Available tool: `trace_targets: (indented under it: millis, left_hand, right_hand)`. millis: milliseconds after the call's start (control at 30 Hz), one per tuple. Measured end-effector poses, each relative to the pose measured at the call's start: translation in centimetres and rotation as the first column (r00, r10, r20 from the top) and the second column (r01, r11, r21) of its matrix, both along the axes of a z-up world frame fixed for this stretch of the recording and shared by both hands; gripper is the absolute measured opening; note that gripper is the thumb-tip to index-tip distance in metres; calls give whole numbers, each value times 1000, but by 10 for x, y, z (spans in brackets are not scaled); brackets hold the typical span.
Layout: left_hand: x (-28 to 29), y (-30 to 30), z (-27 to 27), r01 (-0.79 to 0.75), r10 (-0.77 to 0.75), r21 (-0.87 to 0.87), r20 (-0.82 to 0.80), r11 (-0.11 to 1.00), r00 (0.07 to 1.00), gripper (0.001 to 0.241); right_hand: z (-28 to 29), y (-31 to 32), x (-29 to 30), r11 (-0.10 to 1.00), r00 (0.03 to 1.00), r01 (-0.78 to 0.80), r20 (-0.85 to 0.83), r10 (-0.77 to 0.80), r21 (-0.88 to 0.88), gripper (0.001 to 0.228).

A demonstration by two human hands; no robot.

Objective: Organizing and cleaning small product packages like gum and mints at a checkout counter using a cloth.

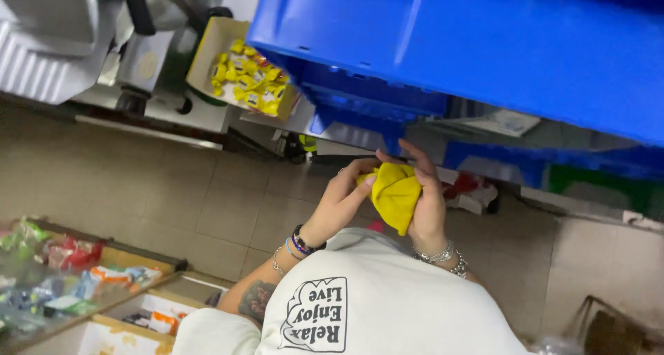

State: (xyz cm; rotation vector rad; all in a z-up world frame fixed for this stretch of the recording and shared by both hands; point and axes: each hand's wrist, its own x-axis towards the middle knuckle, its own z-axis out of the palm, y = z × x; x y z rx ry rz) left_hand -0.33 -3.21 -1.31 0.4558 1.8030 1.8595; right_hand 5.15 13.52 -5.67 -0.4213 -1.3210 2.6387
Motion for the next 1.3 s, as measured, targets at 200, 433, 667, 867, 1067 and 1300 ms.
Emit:
trace_targets:
  millis: [200,433,667,867,1067,1300]
  left_hand:
    - [3,-80,-17,-221,201,-55,-247,974,948,44]
    - [31,-227,-20,-705,613,-31,-468,709,637,14]
    - [59,-405,-28,-888,639,-102,-658,448,398,11]
    - [44,-499,-2,-886,628,-126,-661,447,411,10]
    - [-19,-614,-13,-849,614,-164,-623,503,485,12]
    - [-129,-778,-24,-898,627,-366,-647,244,434,42]
  right_hand:
    - [-25,-56,-45,930,965,-250,3,261,-270,51]
    - [-57,-206,-102,581,622,-757,-59,781,-298,73]
    - [-98,-389,-123,161,162,-987,77,984,14,51]
    - [-69,-512,-136,7,-23,-987,191,981,-160,41]
    - [-89,-623,-159,-122,-286,-941,552,783,-314,58]
    - [-196,-777,-306,-240,-382,-872,285,879,-426,54]
